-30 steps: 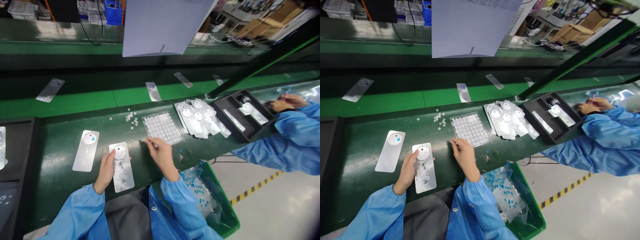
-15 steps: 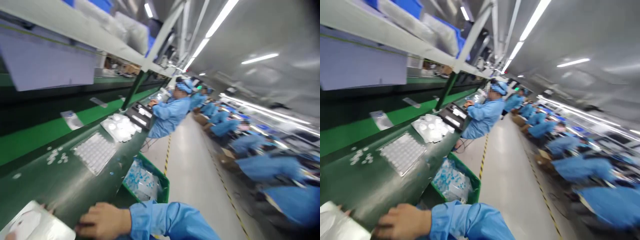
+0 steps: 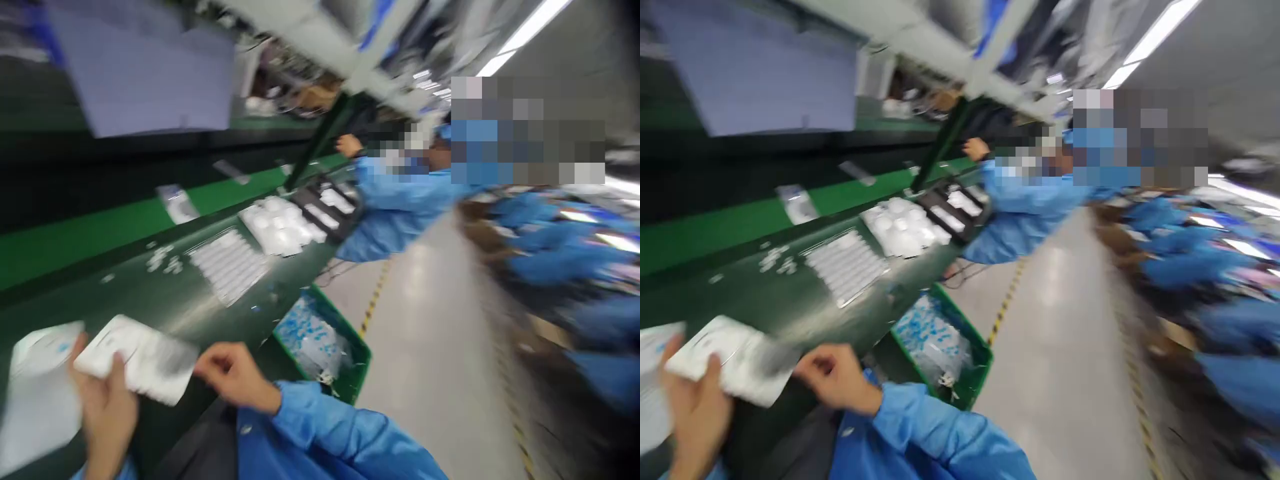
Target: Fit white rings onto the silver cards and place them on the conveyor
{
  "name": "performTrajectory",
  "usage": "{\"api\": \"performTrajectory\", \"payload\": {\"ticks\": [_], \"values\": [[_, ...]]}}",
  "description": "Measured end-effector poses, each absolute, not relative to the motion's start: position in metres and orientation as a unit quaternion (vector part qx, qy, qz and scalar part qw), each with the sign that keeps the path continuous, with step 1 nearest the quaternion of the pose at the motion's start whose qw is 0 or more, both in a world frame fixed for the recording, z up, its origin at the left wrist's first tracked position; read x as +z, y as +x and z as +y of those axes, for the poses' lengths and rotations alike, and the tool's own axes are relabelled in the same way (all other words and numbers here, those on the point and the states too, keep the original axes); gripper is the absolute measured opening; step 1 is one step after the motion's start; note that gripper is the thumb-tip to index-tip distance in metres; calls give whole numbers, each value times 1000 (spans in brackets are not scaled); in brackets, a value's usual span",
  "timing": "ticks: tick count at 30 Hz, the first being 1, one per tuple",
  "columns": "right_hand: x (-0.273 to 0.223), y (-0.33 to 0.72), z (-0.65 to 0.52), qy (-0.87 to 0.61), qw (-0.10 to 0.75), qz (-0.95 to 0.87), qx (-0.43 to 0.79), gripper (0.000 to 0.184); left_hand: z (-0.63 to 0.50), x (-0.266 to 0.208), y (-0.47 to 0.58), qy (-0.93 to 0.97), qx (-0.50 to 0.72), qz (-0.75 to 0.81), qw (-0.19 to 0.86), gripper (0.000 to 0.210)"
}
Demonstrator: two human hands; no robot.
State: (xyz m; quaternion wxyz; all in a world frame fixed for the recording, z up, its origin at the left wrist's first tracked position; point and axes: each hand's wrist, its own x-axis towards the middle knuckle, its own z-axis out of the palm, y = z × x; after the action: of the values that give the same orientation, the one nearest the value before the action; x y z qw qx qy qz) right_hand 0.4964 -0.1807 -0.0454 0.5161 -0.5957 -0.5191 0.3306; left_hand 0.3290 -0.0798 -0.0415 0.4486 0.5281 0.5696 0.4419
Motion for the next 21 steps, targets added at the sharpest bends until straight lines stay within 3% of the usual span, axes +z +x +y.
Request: {"api": "performTrajectory", "payload": {"ticks": [4, 6, 9, 11, 16, 21], "values": [[-41, 504, -156, -589, 549, -417, 421, 46, -93, -41, 314, 491, 489, 559, 454, 89], [-43, 505, -149, -588, 556, -401, 430, 43, -92, -42, 312, 493, 469, 560, 473, 79], [-38, 502, -148, -586, 558, -420, 410, 37, -94, -40, 312, 532, 417, 528, 514, 42], [-34, 498, -149, -584, 557, -450, 383, 30, -96, -38, 314, 562, 376, 481, 558, 28], [-29, 494, -146, -553, 546, -560, 286, 17, -97, -34, 321, 562, 321, 404, 646, 28], [-30, 496, -147, -539, 524, -616, 233, 9, -96, -39, 321, 527, 332, 411, 666, 22]]}}
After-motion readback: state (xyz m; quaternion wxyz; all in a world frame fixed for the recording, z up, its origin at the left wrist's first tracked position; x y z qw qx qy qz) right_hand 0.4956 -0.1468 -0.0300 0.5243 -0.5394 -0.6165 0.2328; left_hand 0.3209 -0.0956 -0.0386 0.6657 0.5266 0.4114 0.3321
